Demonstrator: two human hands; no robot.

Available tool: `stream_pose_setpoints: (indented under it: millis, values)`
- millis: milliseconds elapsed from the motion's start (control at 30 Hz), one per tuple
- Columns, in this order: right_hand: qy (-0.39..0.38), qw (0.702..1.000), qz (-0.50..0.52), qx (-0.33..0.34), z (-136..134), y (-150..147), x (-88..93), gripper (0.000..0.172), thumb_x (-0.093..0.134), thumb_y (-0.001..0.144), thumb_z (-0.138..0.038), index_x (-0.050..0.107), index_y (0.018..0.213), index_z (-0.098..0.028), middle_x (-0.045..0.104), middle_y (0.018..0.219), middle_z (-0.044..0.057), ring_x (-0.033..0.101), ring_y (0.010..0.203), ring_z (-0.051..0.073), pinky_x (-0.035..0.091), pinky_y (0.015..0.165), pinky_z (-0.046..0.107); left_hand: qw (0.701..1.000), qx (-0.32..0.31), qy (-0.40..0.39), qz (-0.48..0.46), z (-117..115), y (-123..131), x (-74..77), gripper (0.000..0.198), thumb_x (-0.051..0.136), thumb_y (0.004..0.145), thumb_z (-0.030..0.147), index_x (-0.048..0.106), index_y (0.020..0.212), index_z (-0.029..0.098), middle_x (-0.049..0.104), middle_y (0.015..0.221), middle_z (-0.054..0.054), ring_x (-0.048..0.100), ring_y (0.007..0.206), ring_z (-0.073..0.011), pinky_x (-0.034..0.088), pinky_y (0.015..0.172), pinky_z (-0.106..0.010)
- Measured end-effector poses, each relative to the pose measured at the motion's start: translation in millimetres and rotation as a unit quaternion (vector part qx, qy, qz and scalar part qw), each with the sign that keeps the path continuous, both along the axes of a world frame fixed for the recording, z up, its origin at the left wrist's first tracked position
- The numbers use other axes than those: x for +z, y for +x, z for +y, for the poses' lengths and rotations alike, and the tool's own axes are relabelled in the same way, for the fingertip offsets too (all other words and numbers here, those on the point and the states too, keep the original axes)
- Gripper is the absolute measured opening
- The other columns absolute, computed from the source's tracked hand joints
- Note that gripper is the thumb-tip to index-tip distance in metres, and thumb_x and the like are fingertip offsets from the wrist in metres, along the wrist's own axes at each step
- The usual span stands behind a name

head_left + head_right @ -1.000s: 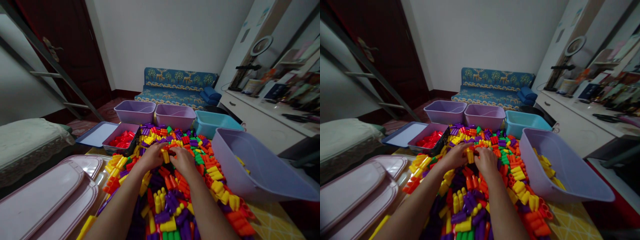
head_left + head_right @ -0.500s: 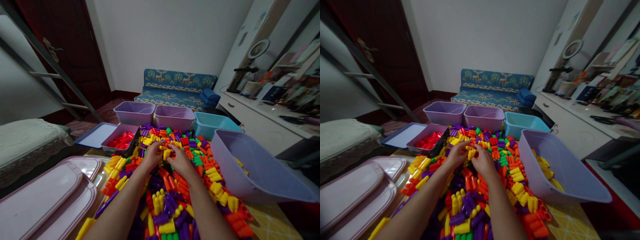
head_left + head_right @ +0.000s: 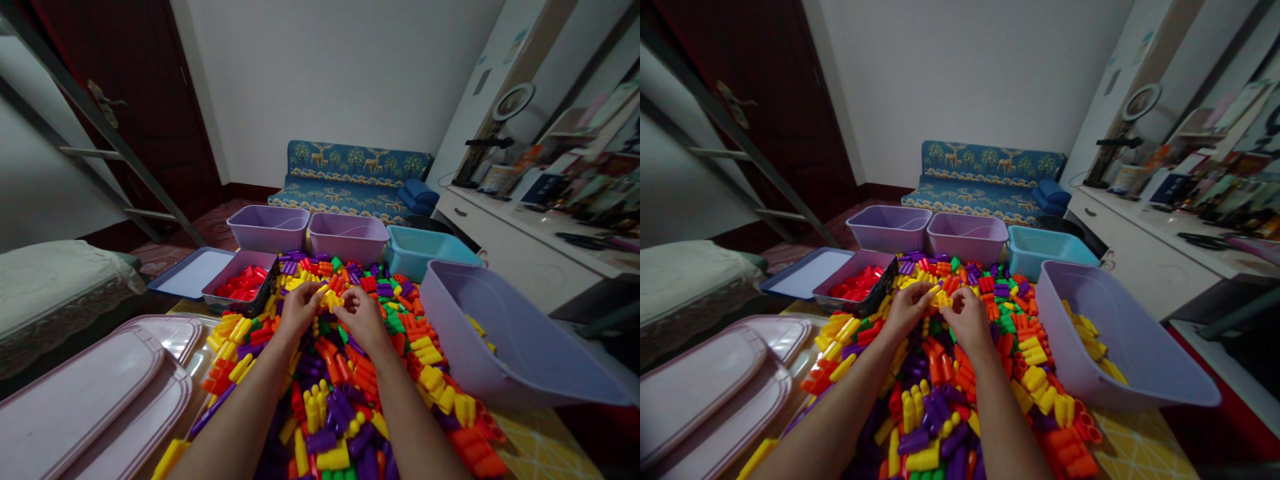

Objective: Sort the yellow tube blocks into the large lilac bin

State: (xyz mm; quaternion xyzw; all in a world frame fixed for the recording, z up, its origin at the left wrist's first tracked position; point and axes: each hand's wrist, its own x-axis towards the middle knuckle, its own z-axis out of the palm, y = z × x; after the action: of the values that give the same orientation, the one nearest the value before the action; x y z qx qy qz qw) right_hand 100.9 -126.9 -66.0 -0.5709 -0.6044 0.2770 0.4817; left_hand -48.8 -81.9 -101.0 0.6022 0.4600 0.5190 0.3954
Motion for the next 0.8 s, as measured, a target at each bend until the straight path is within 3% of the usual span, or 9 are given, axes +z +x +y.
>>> stream_pose_setpoints:
  millis: [100, 200, 400, 500, 567, 667, 733, 800]
  values:
    - [0.023, 0.994, 0.105, -0.034, 3.7, 4.4, 0.7, 0.027, 0.067, 0.069, -0.030, 0.062, 0.091, -0.017, 0.069, 0.082, 0.004, 0.065, 0.074, 0.018, 0.052, 0.069, 0.031, 0.995, -0.022, -0.056, -0.075, 1.4, 1.2, -5.4, 0.035, 0.067, 0.074, 0.032, 0.065, 0.104, 0.014, 0.070, 0.084, -0.005, 0.066, 0.063, -0.0161, 0.056, 0.058, -0.028]
    - [0.067, 0.969, 0.219, -0.097, 7.8, 17.7, 6.8, 0.032, 0.070, 0.068, -0.034, 0.064, 0.094, -0.016, 0.069, 0.086, 0.005, 0.065, 0.076, 0.017, 0.053, 0.071, 0.031, 0.994, -0.030, -0.061, -0.084, 2.3, 1.2, -8.8, 0.040, 0.069, 0.070, 0.024, 0.064, 0.108, 0.015, 0.070, 0.089, -0.006, 0.069, 0.074, -0.0185, 0.057, 0.068, -0.031]
    - [0.230, 0.832, 0.445, -0.237, 7.0, 54.1, 29.1, 0.025, 0.066, 0.074, -0.035, 0.056, 0.090, -0.019, 0.068, 0.087, 0.001, 0.068, 0.079, 0.012, 0.053, 0.082, 0.031, 0.997, -0.042, -0.047, -0.051, 3.9, 0.1, -11.2, 0.041, 0.067, 0.071, 0.021, 0.064, 0.111, 0.015, 0.071, 0.093, -0.009, 0.069, 0.084, -0.0206, 0.056, 0.071, -0.031]
    - [0.269, 0.799, 0.464, -0.272, 3.5, 61.5, 34.9, 0.023, 0.061, 0.079, -0.034, 0.053, 0.095, -0.021, 0.067, 0.103, 0.004, 0.068, 0.094, 0.014, 0.050, 0.091, 0.032, 0.997, -0.037, -0.049, -0.039, 4.0, 0.3, -11.0, 0.038, 0.068, 0.070, 0.022, 0.066, 0.108, 0.014, 0.071, 0.096, -0.010, 0.069, 0.087, -0.0219, 0.056, 0.073, -0.032]
    - [0.279, 0.798, 0.453, -0.285, 1.2, 61.6, 36.4, 0.026, 0.054, 0.083, -0.038, 0.050, 0.104, -0.022, 0.062, 0.120, 0.007, 0.066, 0.104, 0.016, 0.049, 0.093, 0.034, 0.998, -0.029, -0.048, -0.032, 3.5, 0.5, -10.1, 0.035, 0.068, 0.070, 0.022, 0.067, 0.104, 0.014, 0.072, 0.096, -0.010, 0.069, 0.087, -0.0221, 0.056, 0.074, -0.032]
    - [0.269, 0.823, 0.410, -0.289, -2.0, 60.3, 37.5, 0.040, 0.035, 0.090, -0.047, 0.044, 0.122, -0.026, 0.042, 0.146, 0.010, 0.057, 0.120, 0.019, 0.049, 0.094, 0.035, 0.998, -0.026, -0.046, -0.016, 2.1, 0.8, -8.3, 0.032, 0.066, 0.071, 0.020, 0.068, 0.102, 0.014, 0.072, 0.097, -0.010, 0.069, 0.085, -0.0214, 0.056, 0.073, -0.032]
    - [0.243, 0.848, 0.374, -0.286, -3.6, 60.6, 37.9, 0.050, 0.023, 0.091, -0.052, 0.037, 0.132, -0.028, 0.029, 0.154, 0.009, 0.052, 0.126, 0.020, 0.050, 0.092, 0.036, 0.999, -0.027, -0.045, -0.003, 0.9, 0.9, -6.8, 0.030, 0.065, 0.072, 0.019, 0.069, 0.101, 0.014, 0.073, 0.096, -0.009, 0.069, 0.082, -0.0209, 0.055, 0.070, -0.031]
    - [0.208, 0.869, 0.351, -0.280, -3.6, 61.3, 37.6, 0.056, 0.017, 0.090, -0.055, 0.033, 0.137, -0.029, 0.026, 0.155, 0.009, 0.051, 0.127, 0.021, 0.051, 0.089, 0.037, 0.999, -0.023, -0.035, 0.023, -0.5, 0.7, -4.1, 0.027, 0.063, 0.074, 0.018, 0.069, 0.100, 0.014, 0.073, 0.094, -0.008, 0.068, 0.079, -0.0201, 0.055, 0.068, -0.030]
